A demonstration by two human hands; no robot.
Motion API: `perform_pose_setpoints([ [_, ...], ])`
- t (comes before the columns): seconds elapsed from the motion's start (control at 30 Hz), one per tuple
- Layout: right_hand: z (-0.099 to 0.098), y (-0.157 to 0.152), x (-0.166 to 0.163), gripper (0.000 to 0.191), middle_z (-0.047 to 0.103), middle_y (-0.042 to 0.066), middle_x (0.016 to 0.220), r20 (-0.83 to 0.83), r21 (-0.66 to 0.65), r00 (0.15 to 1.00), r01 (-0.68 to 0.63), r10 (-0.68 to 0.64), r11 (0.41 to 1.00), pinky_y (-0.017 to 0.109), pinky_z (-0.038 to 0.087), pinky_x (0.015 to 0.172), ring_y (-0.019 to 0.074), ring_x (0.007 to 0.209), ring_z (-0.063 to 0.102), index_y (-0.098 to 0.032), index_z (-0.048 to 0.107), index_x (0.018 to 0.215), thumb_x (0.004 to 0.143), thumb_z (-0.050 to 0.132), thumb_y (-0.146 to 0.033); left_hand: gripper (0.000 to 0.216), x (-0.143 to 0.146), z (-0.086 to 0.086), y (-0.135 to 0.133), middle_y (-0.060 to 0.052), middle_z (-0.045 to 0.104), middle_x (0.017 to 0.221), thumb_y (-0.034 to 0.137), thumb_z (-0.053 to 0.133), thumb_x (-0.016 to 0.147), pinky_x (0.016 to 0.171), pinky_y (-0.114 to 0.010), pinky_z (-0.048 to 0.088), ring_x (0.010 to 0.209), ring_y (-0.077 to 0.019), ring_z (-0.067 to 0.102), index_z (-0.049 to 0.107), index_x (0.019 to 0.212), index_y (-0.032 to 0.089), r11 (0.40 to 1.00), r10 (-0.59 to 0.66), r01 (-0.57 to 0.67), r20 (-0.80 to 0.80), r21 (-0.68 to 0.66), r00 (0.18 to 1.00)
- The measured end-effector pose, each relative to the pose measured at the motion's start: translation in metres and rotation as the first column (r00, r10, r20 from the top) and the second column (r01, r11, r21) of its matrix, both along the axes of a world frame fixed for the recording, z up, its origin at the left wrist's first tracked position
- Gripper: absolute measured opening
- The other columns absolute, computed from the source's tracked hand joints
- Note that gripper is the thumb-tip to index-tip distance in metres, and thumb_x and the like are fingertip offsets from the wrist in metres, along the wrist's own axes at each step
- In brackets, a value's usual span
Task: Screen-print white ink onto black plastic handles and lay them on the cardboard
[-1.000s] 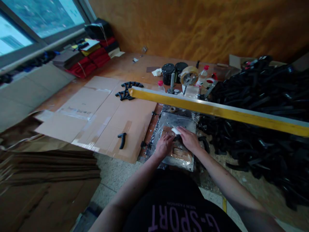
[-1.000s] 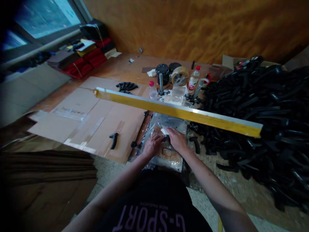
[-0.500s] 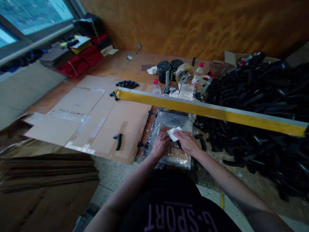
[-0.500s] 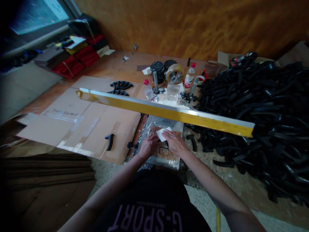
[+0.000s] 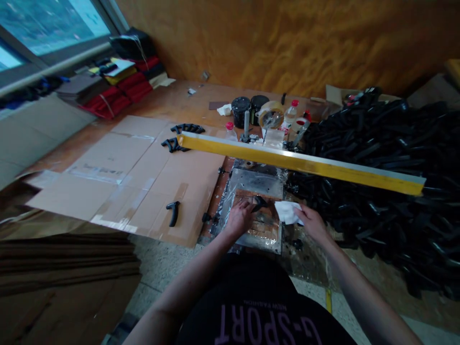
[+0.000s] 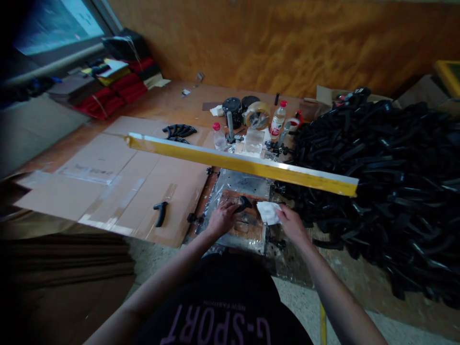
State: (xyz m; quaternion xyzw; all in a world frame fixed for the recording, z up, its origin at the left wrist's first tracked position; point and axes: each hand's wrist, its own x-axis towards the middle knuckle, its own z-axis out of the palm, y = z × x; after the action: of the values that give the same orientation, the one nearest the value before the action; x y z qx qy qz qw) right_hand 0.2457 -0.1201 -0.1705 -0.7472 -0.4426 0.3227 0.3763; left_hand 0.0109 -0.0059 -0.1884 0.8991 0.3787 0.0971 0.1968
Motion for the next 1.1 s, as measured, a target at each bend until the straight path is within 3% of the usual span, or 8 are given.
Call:
perform_pose_setpoints([
  [0.23, 0.043, 0.018, 0.001, 0.044, 0.075, 0.002, 0.097, -0.688, 0.084, 0.644, 0.528, -0.334, 0.845, 0.027, 0.056, 0.072, 0.018, 0.082, 0.069, -0.022, 0.072, 0.097, 0.06, 0.083, -0.043, 0.045, 0.038, 0.018, -0.002, -0.006, 0.064, 0.125, 0.035, 0.06, 0.087, 0.103, -0.029, 0.046, 0.115, -0.0165, 0.059, 0.054, 0.13, 0.021, 0.973, -0.194, 0.231, 0.453, -0.027, 0.87],
  [0.33, 0.046, 0.022, -0.003, 0.039, 0.074, 0.0, 0.1, -0.741, 0.048, 0.585, 0.533, -0.328, 0.845, 0.022, 0.057, 0.067, 0.0152, 0.081, 0.069, -0.024, 0.073, 0.097, 0.062, 0.083, -0.037, 0.032, -0.001, 0.007, 0.022, -0.002, 0.068, 0.116, 0.033, 0.058, 0.088, 0.097, -0.026, 0.048, 0.107, -0.0141, 0.063, 0.062, 0.119, 0.026, 0.994, 0.11, -0.101, 0.368, -0.043, 0.923],
  [0.5, 0.017, 0.019, -0.001, 0.03, 0.074, -0.001, 0.093, -0.767, -0.055, 0.528, 0.512, -0.364, 0.857, 0.018, 0.056, 0.06, 0.0114, 0.074, 0.067, -0.023, 0.072, 0.091, 0.063, 0.082, -0.028, 0.032, -0.133, -0.026, 0.052, -0.015, 0.061, 0.116, 0.029, 0.053, 0.088, 0.097, -0.043, 0.044, 0.112, -0.0264, 0.057, 0.058, 0.116, 0.014, 0.649, 0.752, -0.76, 0.14, 0.01, 0.644],
  [0.6, 0.002, 0.023, -0.003, 0.031, 0.073, 0.0, 0.094, -0.739, -0.009, 0.558, 0.552, -0.377, 0.834, 0.024, 0.057, 0.065, 0.0145, 0.079, 0.067, -0.022, 0.071, 0.09, 0.062, 0.082, -0.03, 0.04, -0.191, -0.042, 0.052, -0.024, 0.057, 0.116, 0.027, 0.059, 0.082, 0.096, -0.058, 0.039, 0.116, -0.0387, 0.05, 0.055, 0.114, 0.005, 0.416, 0.908, -0.908, 0.044, 0.047, 0.418],
  [0.67, -0.006, 0.03, -0.006, 0.034, 0.073, 0.001, 0.097, -0.677, 0.057, 0.635, 0.55, -0.373, 0.833, 0.029, 0.056, 0.068, 0.0171, 0.081, 0.067, -0.022, 0.069, 0.095, 0.065, 0.079, -0.036, 0.03, -0.206, -0.049, 0.05, -0.023, 0.06, 0.107, 0.024, 0.057, 0.082, 0.09, -0.057, 0.042, 0.11, -0.0393, 0.054, 0.058, 0.105, 0.005, 0.376, 0.927, -0.926, -0.005, 0.036, 0.376],
  [0.87, -0.013, 0.056, -0.025, 0.036, 0.073, 0.009, 0.092, 0.022, 0.193, 0.974, 0.218, -0.226, 0.957, 0.039, 0.052, 0.075, 0.0251, 0.082, 0.066, -0.017, 0.067, 0.103, 0.086, 0.053, -0.045, 0.023, -0.145, -0.042, 0.04, -0.009, 0.066, 0.099, 0.029, 0.051, 0.089, 0.084, -0.035, 0.05, 0.095, -0.0223, 0.062, 0.062, 0.106, 0.018, 0.726, 0.688, -0.686, 0.059, -0.041, 0.724],
  [0.97, -0.009, 0.068, -0.042, 0.037, 0.073, 0.012, 0.099, 0.298, 0.132, 0.954, 0.005, -0.045, 0.991, 0.04, 0.052, 0.079, 0.0285, 0.088, 0.068, -0.017, 0.066, 0.113, 0.092, 0.043, -0.036, 0.023, -0.084, -0.033, 0.024, -0.003, 0.068, 0.102, 0.031, 0.06, 0.086, 0.09, -0.028, 0.048, 0.098, -0.017, 0.062, 0.065, 0.108, 0.026, 0.917, 0.399, -0.395, 0.123, -0.059, 0.909],
  [1.1, -0.013, 0.082, -0.063, 0.041, 0.067, 0.008, 0.122, 0.423, 0.126, 0.885, -0.269, 0.193, 0.955, 0.039, 0.049, 0.095, 0.0244, 0.109, 0.064, -0.021, 0.06, 0.126, 0.093, 0.037, -0.02, 0.029, -0.032, -0.026, 0.007, -0.005, 0.068, 0.102, 0.026, 0.059, 0.088, 0.092, -0.031, 0.048, 0.097, -0.0183, 0.061, 0.063, 0.116, 0.024, 0.998, 0.025, -0.033, 0.156, 0.049, 0.987],
])
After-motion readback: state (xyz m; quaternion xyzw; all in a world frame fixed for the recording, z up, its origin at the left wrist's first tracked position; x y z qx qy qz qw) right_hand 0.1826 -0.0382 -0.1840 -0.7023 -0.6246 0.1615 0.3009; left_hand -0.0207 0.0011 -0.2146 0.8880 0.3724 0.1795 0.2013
